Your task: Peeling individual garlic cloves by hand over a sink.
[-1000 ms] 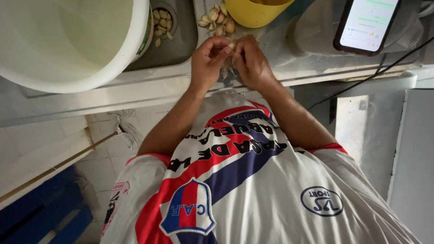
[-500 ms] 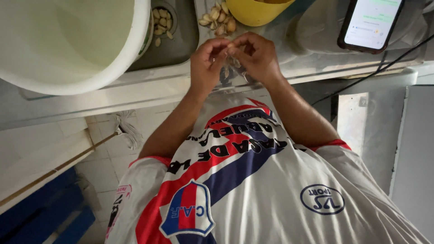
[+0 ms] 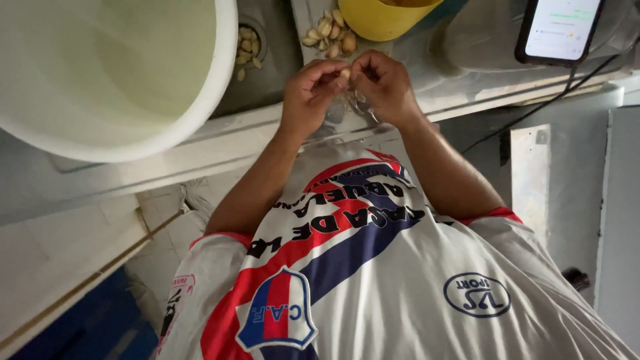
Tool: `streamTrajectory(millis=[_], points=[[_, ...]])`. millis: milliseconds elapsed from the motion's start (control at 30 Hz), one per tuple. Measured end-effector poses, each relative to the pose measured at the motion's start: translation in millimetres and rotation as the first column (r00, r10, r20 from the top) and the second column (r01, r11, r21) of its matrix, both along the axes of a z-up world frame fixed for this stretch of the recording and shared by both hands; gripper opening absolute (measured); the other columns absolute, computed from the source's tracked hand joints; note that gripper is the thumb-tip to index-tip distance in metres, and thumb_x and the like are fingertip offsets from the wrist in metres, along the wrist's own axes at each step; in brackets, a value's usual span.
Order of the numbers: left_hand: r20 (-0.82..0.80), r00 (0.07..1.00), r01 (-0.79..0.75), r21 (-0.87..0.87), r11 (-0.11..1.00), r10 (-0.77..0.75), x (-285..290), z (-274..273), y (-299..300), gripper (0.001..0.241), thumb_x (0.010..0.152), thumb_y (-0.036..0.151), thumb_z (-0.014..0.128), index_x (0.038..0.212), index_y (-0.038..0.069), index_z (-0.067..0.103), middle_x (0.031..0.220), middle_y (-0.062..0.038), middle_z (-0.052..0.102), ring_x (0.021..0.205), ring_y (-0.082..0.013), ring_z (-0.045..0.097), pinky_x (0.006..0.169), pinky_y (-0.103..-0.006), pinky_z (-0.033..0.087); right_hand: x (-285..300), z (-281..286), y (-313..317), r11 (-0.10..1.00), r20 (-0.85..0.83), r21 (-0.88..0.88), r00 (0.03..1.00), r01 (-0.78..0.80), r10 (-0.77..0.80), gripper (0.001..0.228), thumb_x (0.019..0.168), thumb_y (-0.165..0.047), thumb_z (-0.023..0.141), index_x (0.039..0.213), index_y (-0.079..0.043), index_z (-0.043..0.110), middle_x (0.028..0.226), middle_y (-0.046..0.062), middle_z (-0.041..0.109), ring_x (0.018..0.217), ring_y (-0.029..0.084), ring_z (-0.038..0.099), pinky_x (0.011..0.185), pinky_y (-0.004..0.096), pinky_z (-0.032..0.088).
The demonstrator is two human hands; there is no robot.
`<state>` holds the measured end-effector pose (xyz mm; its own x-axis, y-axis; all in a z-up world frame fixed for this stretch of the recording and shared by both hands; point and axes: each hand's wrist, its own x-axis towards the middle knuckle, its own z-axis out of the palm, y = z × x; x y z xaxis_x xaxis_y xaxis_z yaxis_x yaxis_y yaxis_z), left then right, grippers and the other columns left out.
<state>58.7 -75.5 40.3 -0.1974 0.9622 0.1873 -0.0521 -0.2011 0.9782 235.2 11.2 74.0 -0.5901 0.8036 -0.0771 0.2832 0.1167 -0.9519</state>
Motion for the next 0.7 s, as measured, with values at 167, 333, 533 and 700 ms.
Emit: streamTrajectory(millis=[167,333,533,700], points=[[0.128,0.987,0.102,-0.009,0.995,-0.1,0,-9,8,0.02,0.104,0.015,0.075,0.122,0.008,0.07,0.11,-0.006,0.071,0.097,-0.0146,0.07,0.085,-0.0287,0.062,3,-9,-8,0.998,-0.017,0.034,0.998,0.056,-0.056,0.013,0.106,-0.003,0.061,0.097,-0.012,0.059,0.083,-0.001,0.058,0.068,0.009,0.047,0.06,0.028,0.038],[0.298,0.943,0.152,0.018,0.988,-0.15,4,-24,15,0.02,0.106,0.009,0.073,0.125,0.005,0.068,0.107,-0.008,0.069,0.092,-0.0145,0.068,0.078,-0.0278,0.064,5,7,-15,0.982,-0.027,0.042,0.983,0.183,-0.182,0.02,0.103,-0.003,0.064,0.109,-0.015,0.05,0.084,-0.001,0.056,0.066,0.009,0.046,0.06,0.027,0.038],[-0.039,0.999,0.023,-0.053,0.998,-0.025,6,3,18,0.017,0.104,0.019,0.075,0.118,0.011,0.071,0.101,-0.002,0.073,0.089,-0.0116,0.067,0.078,-0.0256,0.056,13,12,-14,0.952,-0.041,0.271,0.99,0.141,-0.135,0.024,0.097,0.005,0.06,0.114,-0.005,0.074,0.105,0.008,0.069,0.07,0.011,0.05,0.063,0.029,0.039],[-0.317,0.948,0.068,0.074,0.995,-0.041,5,26,17,0.011,0.106,0.01,0.07,0.116,0.003,0.07,0.104,-0.011,0.067,0.089,-0.0217,0.071,0.078,-0.0327,0.063,23,9,-7,0.928,0.042,0.35,0.988,0.125,-0.149,0.008,0.104,-0.011,0.086,0.106,-0.004,0.083,0.087,0.006,0.075,0.059,0.009,0.052,0.051,0.027,0.043]])
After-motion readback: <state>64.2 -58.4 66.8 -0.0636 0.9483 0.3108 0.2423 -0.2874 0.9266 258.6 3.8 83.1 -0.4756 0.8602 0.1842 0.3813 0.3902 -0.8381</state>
